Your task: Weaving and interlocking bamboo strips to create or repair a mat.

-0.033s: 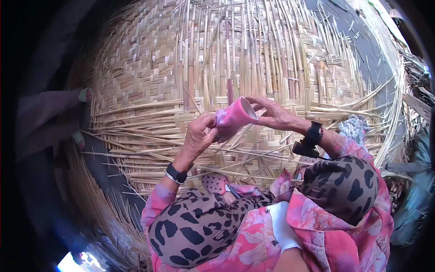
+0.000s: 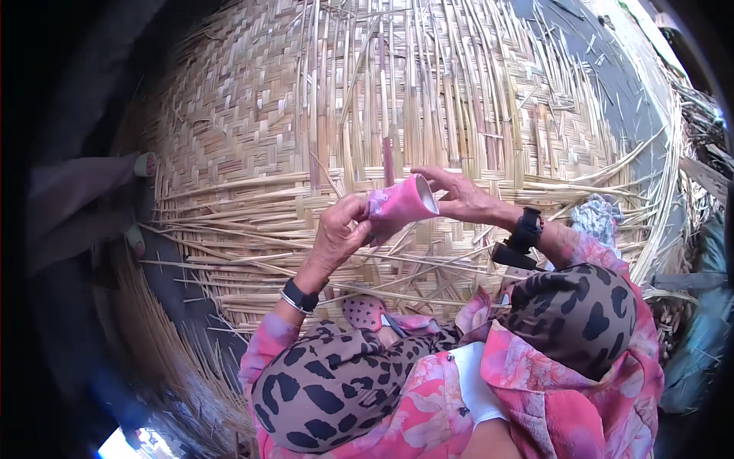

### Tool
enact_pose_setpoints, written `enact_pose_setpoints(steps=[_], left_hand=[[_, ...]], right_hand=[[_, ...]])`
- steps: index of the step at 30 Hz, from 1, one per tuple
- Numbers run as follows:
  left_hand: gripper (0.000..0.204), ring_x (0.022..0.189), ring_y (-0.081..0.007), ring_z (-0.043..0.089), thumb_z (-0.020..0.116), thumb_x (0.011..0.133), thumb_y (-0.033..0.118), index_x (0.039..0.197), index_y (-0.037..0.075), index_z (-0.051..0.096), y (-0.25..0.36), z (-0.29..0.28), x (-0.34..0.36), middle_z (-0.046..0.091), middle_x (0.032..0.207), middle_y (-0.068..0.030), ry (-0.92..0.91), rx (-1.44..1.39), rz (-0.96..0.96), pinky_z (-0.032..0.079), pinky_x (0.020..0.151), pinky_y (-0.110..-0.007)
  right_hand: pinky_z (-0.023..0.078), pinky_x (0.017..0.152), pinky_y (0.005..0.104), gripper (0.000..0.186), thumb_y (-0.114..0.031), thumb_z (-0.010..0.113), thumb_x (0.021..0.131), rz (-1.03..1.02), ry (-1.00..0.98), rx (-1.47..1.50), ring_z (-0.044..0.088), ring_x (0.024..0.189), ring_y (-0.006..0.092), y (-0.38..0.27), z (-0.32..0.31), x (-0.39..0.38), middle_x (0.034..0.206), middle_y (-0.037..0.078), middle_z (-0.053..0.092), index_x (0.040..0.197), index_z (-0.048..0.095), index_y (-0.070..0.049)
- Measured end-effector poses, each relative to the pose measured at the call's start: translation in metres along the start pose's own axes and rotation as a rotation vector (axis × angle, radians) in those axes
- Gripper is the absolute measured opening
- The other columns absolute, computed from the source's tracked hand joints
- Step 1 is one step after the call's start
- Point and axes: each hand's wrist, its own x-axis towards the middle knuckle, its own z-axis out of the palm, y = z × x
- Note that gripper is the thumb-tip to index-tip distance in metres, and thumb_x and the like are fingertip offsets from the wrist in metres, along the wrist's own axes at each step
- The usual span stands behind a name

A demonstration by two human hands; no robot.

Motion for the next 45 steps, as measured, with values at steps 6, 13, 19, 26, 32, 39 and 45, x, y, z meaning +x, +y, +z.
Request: enact_pose_setpoints(steps=[6,13,19,26,32,39,45], left_hand=[[0.023,0.061,-0.0178,0.057,0.069,0.066,0.001,0.086,0.001,0.058,0.006,0.023,-0.001,0.054,0.070,-0.0076,0.086,-0.011,-0.046,0.046,0.055,-0.030],[0.045,0.074,-0.0073,0.056,0.067,0.082,0.033,0.112,0.000,0.058,0.000,0.031,-0.003,0.058,0.079,-0.0011,-0.001,-0.564,-0.407,0.047,0.066,-0.023],[0.016,0.075,-0.0095,0.058,0.063,0.083,0.010,0.094,0.000,0.058,-0.026,0.045,-0.009,0.060,0.082,-0.0022,-0.063,-0.400,-0.284,0.047,0.069,-0.022],[0.012,0.077,-0.0076,0.056,0.060,0.086,0.006,0.096,0.005,0.052,0.004,0.038,-0.002,0.058,0.082,-0.0013,0.215,-0.691,-0.330,0.047,0.069,-0.022],[0.022,0.075,-0.0077,0.056,0.067,0.081,0.006,0.099,0.004,0.055,-0.007,0.025,-0.007,0.059,0.082,-0.0002,0.223,-0.719,-0.425,0.047,0.067,-0.021],[0.010,0.071,-0.0090,0.059,0.067,0.080,0.007,0.088,0.002,0.063,-0.023,0.016,-0.012,0.061,0.078,-0.0029,0.318,0.005,-0.225,0.047,0.064,-0.022],[0.022,0.075,-0.0082,0.057,0.057,0.088,0.013,0.107,0.004,0.062,-0.026,0.036,-0.001,0.062,0.092,-0.0037,0.145,-0.223,-0.296,0.046,0.060,-0.021]], right_hand=[[0.051,0.068,0.0243,0.037,-0.025,0.058,0.088,0.150,-0.026,0.413,0.060,0.083,0.0118,-0.014,-0.006,-0.006,0.098,0.009,0.063,0.115,0.056,-0.001],[0.050,0.068,0.0234,0.023,-0.007,0.054,0.088,0.063,0.034,0.413,0.058,0.078,0.0084,0.005,-0.001,-0.019,0.090,0.004,0.064,0.108,0.060,0.002],[0.050,0.066,0.0226,0.022,-0.009,0.055,0.087,-0.034,0.038,0.205,0.058,0.076,0.0080,0.012,-0.003,-0.009,0.083,0.004,0.064,0.106,0.061,0.002],[0.050,0.064,0.0232,0.018,-0.010,0.057,0.086,-0.015,0.190,0.113,0.057,0.073,0.0078,0.008,-0.006,-0.021,0.080,0.004,0.063,0.097,0.062,0.003],[0.047,0.058,0.0193,0.019,-0.013,0.057,0.087,0.094,0.184,0.250,0.054,0.067,0.0038,0.005,-0.006,-0.021,0.076,0.001,0.059,0.099,0.061,0.001],[0.047,0.061,0.0202,0.021,-0.013,0.056,0.086,0.046,0.222,0.262,0.055,0.070,0.0050,0.010,0.000,-0.023,0.079,0.001,0.060,0.100,0.061,0.002],[0.047,0.065,0.0212,0.018,-0.012,0.056,0.085,0.041,0.065,0.302,0.055,0.075,0.0056,0.009,-0.003,-0.025,0.082,0.001,0.059,0.097,0.061,0.001]])
